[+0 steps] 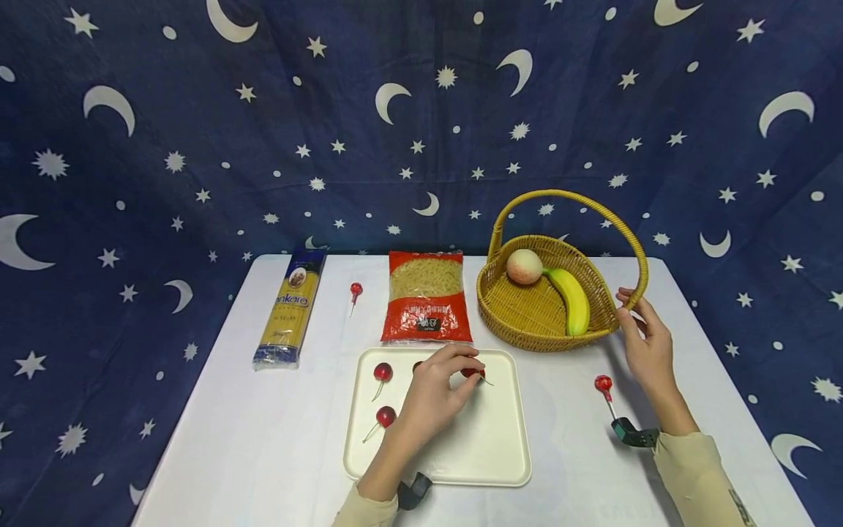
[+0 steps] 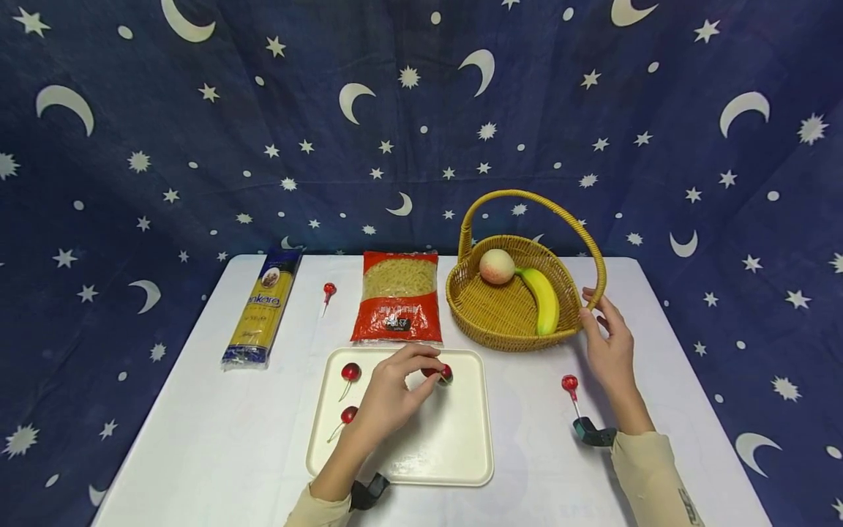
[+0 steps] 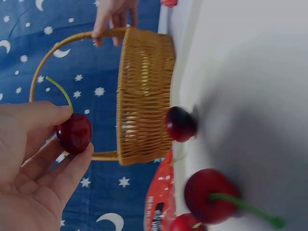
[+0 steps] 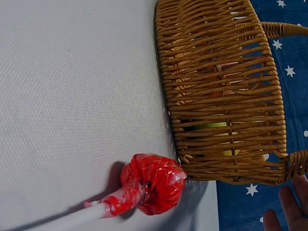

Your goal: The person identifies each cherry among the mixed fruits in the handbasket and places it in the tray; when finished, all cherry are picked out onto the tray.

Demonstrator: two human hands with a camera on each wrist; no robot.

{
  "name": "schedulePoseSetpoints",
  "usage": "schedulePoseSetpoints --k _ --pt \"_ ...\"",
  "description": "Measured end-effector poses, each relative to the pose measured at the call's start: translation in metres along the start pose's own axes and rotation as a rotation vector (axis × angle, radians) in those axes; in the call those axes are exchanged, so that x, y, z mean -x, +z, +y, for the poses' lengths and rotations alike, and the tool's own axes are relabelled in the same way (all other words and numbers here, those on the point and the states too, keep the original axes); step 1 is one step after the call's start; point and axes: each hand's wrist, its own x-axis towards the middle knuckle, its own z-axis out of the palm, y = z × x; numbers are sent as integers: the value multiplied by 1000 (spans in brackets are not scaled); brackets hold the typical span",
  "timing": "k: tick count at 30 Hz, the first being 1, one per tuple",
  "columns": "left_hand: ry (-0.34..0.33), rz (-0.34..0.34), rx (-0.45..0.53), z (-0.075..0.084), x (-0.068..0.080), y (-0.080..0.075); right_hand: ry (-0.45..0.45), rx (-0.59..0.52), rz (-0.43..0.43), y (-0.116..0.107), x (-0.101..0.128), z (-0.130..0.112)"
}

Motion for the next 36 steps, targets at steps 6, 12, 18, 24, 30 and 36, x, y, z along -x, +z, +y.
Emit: schedulePoseSetpoints --k 6,12,18,24,30,36 --pt "9 -25 -17 -2 12 9 -25 -30 10 1 0 1" --pt "-16 -64 -49 -7 23 19 -15 -19 5 2 0 0" --pt "-20 -137 -200 -13 33 32 -3 -17 2 3 -1 -2" --pt "-51 -233 -243 -16 38 38 -11 -18 3 5 0 -2" --pt "-44 -293 -247 -17 39 40 -15 -19 4 5 0 -2" --pt "-47 -304 -239 -17 41 41 0 5 -14 3 2 -4"
